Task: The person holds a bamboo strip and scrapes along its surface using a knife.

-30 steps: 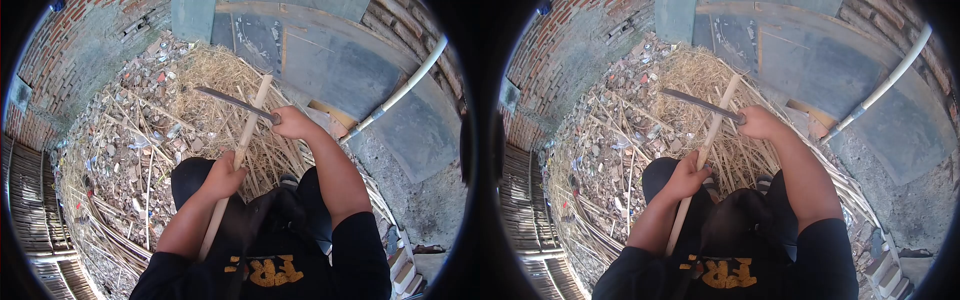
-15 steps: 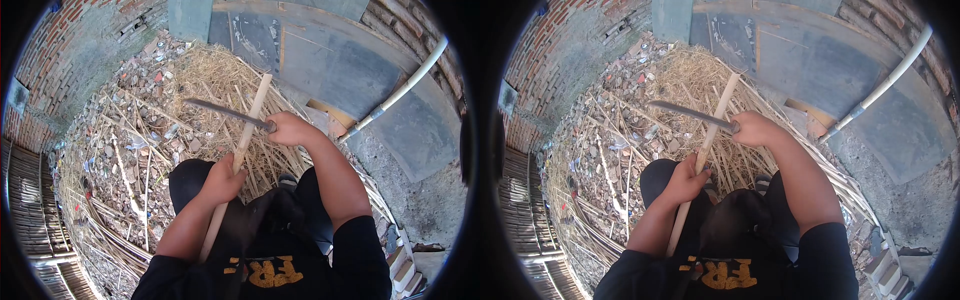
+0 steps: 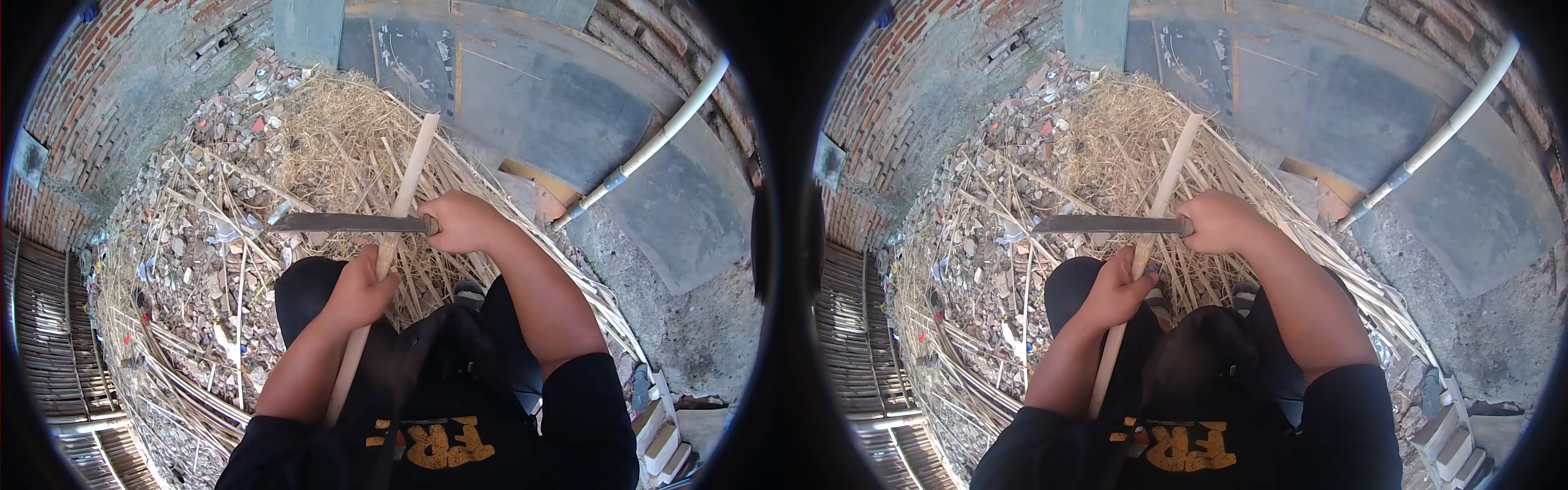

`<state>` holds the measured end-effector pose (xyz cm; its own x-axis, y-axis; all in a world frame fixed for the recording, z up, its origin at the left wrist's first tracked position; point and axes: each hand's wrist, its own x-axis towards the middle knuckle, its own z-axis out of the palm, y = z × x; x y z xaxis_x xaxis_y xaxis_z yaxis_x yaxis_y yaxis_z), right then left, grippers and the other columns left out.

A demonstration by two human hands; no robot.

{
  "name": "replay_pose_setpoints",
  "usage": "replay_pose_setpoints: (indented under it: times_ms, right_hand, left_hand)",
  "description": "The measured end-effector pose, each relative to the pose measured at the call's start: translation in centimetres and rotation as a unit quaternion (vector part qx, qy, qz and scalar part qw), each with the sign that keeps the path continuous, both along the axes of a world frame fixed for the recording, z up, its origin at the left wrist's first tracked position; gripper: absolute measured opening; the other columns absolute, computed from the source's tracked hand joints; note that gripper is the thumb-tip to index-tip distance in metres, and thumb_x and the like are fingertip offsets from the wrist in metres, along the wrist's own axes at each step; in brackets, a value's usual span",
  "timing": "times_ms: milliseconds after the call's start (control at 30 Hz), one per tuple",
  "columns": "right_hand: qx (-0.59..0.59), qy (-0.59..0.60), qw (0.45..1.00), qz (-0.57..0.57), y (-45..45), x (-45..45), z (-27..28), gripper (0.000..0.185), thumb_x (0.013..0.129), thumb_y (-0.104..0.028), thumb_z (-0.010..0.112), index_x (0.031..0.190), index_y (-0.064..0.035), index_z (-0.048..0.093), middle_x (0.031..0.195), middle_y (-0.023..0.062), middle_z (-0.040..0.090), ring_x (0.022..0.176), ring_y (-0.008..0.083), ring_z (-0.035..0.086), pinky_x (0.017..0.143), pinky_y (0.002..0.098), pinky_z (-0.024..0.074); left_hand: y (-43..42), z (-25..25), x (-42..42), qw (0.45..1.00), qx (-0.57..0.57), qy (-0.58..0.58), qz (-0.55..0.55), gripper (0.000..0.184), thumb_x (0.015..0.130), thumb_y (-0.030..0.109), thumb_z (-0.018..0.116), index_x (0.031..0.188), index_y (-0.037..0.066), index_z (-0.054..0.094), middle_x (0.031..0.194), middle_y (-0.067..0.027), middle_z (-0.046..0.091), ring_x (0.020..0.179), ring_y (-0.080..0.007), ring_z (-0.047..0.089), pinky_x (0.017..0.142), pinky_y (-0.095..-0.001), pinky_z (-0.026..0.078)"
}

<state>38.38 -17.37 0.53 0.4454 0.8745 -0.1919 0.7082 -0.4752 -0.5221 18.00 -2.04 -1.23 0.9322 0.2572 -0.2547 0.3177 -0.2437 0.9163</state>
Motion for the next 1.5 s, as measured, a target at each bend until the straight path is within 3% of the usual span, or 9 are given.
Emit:
replay_pose_setpoints:
  times_ms: [133,267,367,467,733,967,1067,1300,1500]
  right_hand:
    - [-0.013,0.12,0.989,-0.088,-0.4,3.0,-1.7,0.036,0.076,-0.018,0.072,0.11,-0.0072,0.074,0.087,0.0207,0.073,0.087,0.0372,0.071,0.08,0.0479,0.0553]
    - [0.049,-0.021,0.998,-0.038,-0.3,1.2,-1.8,0.034,0.076,-0.018,0.072,0.107,-0.0052,0.073,0.084,0.0192,0.072,0.083,0.035,0.072,0.077,0.0455,0.0556]
    - [-0.006,0.015,1.0,-0.018,0.0,0.3,-0.4,0.033,0.077,-0.019,0.072,0.107,-0.0037,0.073,0.082,0.0192,0.071,0.083,0.0337,0.072,0.076,0.0446,0.0554]
    - [0.042,0.08,0.992,-0.092,-0.6,4.1,-3.7,0.03,0.078,-0.019,0.071,0.104,-0.003,0.073,0.081,0.0197,0.071,0.08,0.0332,0.071,0.076,0.0442,0.055]
    - [-0.013,-0.024,1.0,0.007,-0.7,0.8,-0.2,0.028,0.077,-0.02,0.074,0.097,-0.0013,0.071,0.082,0.0202,0.07,0.079,0.0345,0.069,0.071,0.045,0.0525]
    - [0.097,0.012,0.986,-0.137,-1.5,3.7,-2.2,0.022,0.077,-0.018,0.07,0.094,-0.004,0.071,0.081,0.0167,0.07,0.079,0.0323,0.069,0.074,0.045,0.0531]
    - [0.002,-0.014,1.0,-0.006,-1.0,0.8,0.3,0.024,0.078,-0.019,0.07,0.097,-0.0033,0.072,0.083,0.0169,0.071,0.08,0.0321,0.069,0.075,0.0441,0.0539]
    - [0.076,0.041,0.982,-0.168,-2.3,5.2,-2.5,0.028,0.077,-0.019,0.07,0.099,-0.0019,0.072,0.089,0.0185,0.073,0.085,0.0349,0.071,0.078,0.0453,0.0548]
    - [0.022,-0.002,0.998,-0.062,-1.8,2.6,-0.1,0.025,0.078,-0.019,0.072,0.096,-0.0012,0.069,0.08,0.0184,0.068,0.077,0.0321,0.068,0.073,0.0432,0.0528]
  left_hand:
    - [0.6,-1.8,0.2,0.997,0.077,0.007,-0.018,0.025,0.091,0.011,0.068,0.109,-0.004,0.059,0.086,-0.012,0.066,0.08,-0.0205,0.066,0.074,-0.0359,0.052]
    - [0.7,-2.8,0.1,0.998,-0.002,-0.057,0.007,0.03,0.089,0.016,0.07,0.107,-0.005,0.058,0.08,-0.0192,0.067,0.076,-0.0312,0.071,0.071,-0.041,0.053]
    - [0.3,-1.1,-0.3,0.999,0.044,-0.006,-0.023,0.022,0.093,0.009,0.068,0.111,-0.001,0.058,0.09,-0.0047,0.062,0.084,-0.0114,0.058,0.076,-0.0306,0.049]
    - [0.6,-1.4,-0.1,0.995,0.096,0.01,-0.017,0.028,0.09,0.015,0.069,0.108,-0.004,0.058,0.082,-0.0172,0.067,0.075,-0.0278,0.07,0.071,-0.0399,0.053]
    - [0.2,-1.3,-0.1,0.998,0.06,-0.016,-0.021,0.027,0.091,0.015,0.069,0.105,-0.004,0.057,0.079,-0.0147,0.066,0.073,-0.0236,0.068,0.068,-0.0391,0.052]
    - [0.6,-1.7,-0.5,0.998,0.044,-0.031,-0.028,0.029,0.091,0.016,0.069,0.107,-0.005,0.057,0.08,-0.017,0.066,0.074,-0.0276,0.069,0.069,-0.0411,0.053]
    - [0.5,-2.1,-0.4,0.998,0.033,-0.051,-0.034,0.029,0.091,0.017,0.069,0.106,-0.005,0.056,0.079,-0.0169,0.065,0.073,-0.0276,0.068,0.07,-0.041,0.053]
    - [0.5,-1.4,-0.5,0.996,0.071,-0.014,-0.056,0.032,0.091,0.017,0.069,0.11,-0.005,0.057,0.08,-0.0163,0.065,0.074,-0.0255,0.067,0.071,-0.0397,0.053]
    - [0.1,-0.7,-0.6,0.998,0.024,-0.032,-0.054,0.029,0.092,0.017,0.069,0.108,-0.004,0.057,0.082,-0.012,0.065,0.076,-0.0202,0.065,0.07,-0.038,0.052]
